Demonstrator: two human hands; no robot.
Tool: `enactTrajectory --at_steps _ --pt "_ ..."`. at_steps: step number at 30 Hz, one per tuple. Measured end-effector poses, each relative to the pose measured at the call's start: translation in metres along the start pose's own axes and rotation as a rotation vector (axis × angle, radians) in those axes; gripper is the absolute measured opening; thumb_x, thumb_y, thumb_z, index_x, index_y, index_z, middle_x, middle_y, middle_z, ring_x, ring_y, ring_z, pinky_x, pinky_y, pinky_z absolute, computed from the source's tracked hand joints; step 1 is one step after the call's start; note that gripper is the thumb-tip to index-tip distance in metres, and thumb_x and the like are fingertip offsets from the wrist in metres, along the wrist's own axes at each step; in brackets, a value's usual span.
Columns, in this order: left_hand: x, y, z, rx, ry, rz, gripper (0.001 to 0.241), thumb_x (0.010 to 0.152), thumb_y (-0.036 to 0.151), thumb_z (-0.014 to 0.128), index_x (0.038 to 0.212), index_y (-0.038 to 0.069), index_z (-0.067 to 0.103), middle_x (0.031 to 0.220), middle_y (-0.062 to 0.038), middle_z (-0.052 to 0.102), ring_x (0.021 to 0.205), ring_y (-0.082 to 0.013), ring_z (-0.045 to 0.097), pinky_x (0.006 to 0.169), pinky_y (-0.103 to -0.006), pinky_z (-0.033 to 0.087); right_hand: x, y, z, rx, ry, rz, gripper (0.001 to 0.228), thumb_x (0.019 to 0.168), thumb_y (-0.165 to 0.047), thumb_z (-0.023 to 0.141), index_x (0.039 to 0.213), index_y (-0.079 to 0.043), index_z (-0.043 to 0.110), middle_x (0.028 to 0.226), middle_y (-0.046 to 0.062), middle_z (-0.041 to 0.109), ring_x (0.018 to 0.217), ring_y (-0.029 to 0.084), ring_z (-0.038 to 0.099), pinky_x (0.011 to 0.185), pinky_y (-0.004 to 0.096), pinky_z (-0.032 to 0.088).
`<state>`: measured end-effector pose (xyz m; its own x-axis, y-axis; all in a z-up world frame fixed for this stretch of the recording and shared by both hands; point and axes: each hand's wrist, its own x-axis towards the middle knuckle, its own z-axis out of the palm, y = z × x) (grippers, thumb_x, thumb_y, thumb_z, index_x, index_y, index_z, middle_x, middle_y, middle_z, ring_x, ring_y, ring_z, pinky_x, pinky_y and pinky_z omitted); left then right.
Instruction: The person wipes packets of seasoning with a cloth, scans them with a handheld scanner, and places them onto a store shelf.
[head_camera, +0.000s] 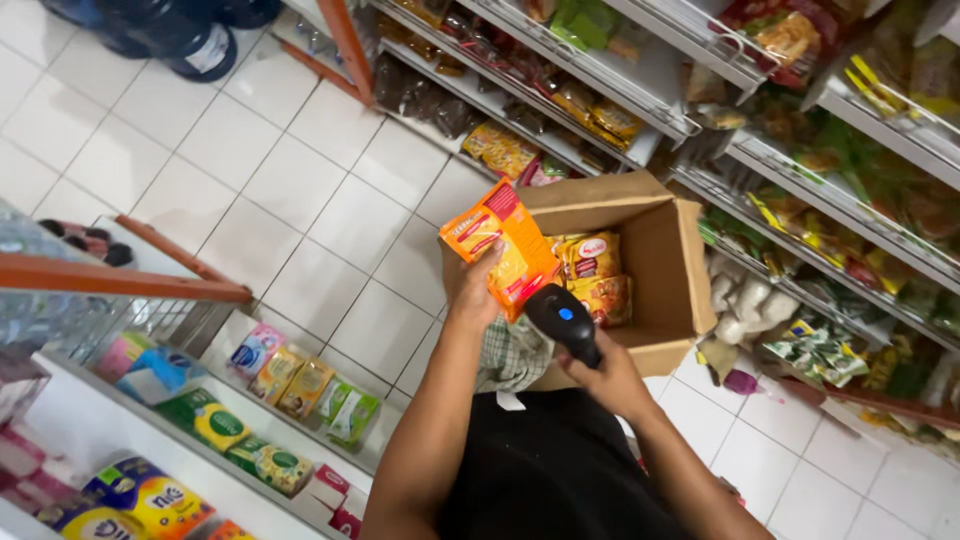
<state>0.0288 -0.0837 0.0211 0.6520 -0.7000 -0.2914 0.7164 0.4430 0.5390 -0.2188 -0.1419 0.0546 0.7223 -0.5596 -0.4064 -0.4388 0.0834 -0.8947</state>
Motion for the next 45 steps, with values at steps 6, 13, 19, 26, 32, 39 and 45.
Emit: enactTrajectory --at_steps 6,13,19,26,32,39,45 --pt "0.016 -0.013 -0.012 -0.023 -0.022 -0.155 0.046 0.091 0.012 0.076 0.133 0.002 0.06 0.12 -0.009 0.068 0.112 -0.0226 0.066 0.099 -0.0415 0.055 -0.012 -0.045 0.029 -0.148 0.104 0.005 0.043 0.084 -0.018 0.077 0.125 -0.007 0.065 0.094 0.003 0.074 0.09 0.011 0.063 0.085 0.03 0.053" --pt "0.009 0.003 -0.035 0.003 0.055 -0.073 0.048 0.091 0.015 0.072 0.135 0.009 0.054 0.125 -0.008 0.066 0.113 -0.0236 0.068 0.098 -0.0432 0.057 0.034 0.04 0.001 -0.172 0.315 -0.035 0.041 0.086 -0.024 0.076 0.12 -0.005 0.066 0.087 0.005 0.072 0.081 0.013 0.063 0.077 0.031 0.053" --pt "-0.04 0.043 -0.094 0.15 0.274 -0.098 0.047 0.097 0.019 0.066 0.139 0.005 0.053 0.128 -0.011 0.065 0.112 -0.0257 0.068 0.091 -0.0446 0.058 0.159 0.171 -0.065 -0.462 0.431 0.423 0.056 0.088 -0.044 0.075 0.122 0.0 0.064 0.093 0.021 0.07 0.089 0.033 0.067 0.078 0.043 0.054" --pt "-0.125 0.075 -0.119 0.257 0.496 0.003 0.043 0.099 0.017 0.06 0.14 0.004 0.051 0.13 -0.011 0.062 0.118 -0.026 0.063 0.097 -0.0453 0.054 0.21 0.251 -0.072 -0.675 0.521 0.074 0.076 0.074 -0.043 0.087 0.128 0.003 0.058 0.117 0.03 0.068 0.101 0.046 0.067 0.083 0.049 0.055" --pt "-0.13 0.07 -0.136 0.249 0.63 -0.071 0.04 0.1 0.018 0.059 0.136 0.002 0.054 0.125 -0.012 0.064 0.112 -0.0275 0.066 0.093 -0.0464 0.056 0.214 0.254 -0.067 -0.796 0.285 0.503 0.067 0.07 -0.019 0.078 0.132 -0.003 0.06 0.104 0.025 0.073 0.099 0.043 0.069 0.085 0.049 0.056" --pt "-0.068 0.016 -0.078 0.081 0.166 -0.261 0.052 0.099 0.035 0.059 0.141 0.005 0.049 0.132 -0.012 0.064 0.117 -0.0287 0.066 0.099 -0.0476 0.056 0.158 0.171 -0.063 -0.218 0.372 0.034 0.041 0.095 -0.035 0.068 0.122 -0.004 0.069 0.116 0.013 0.074 0.11 0.025 0.067 0.097 0.037 0.052" --pt "-0.028 -0.075 0.004 0.032 -0.148 -0.55 0.065 0.1 0.05 0.057 0.146 0.004 0.047 0.139 -0.015 0.06 0.122 -0.0283 0.064 0.104 -0.0454 0.051 0.023 0.055 -0.036 0.446 0.127 0.034 0.045 0.093 -0.028 0.068 0.131 -0.006 0.062 0.116 0.001 0.071 0.103 0.013 0.065 0.089 0.033 0.055"
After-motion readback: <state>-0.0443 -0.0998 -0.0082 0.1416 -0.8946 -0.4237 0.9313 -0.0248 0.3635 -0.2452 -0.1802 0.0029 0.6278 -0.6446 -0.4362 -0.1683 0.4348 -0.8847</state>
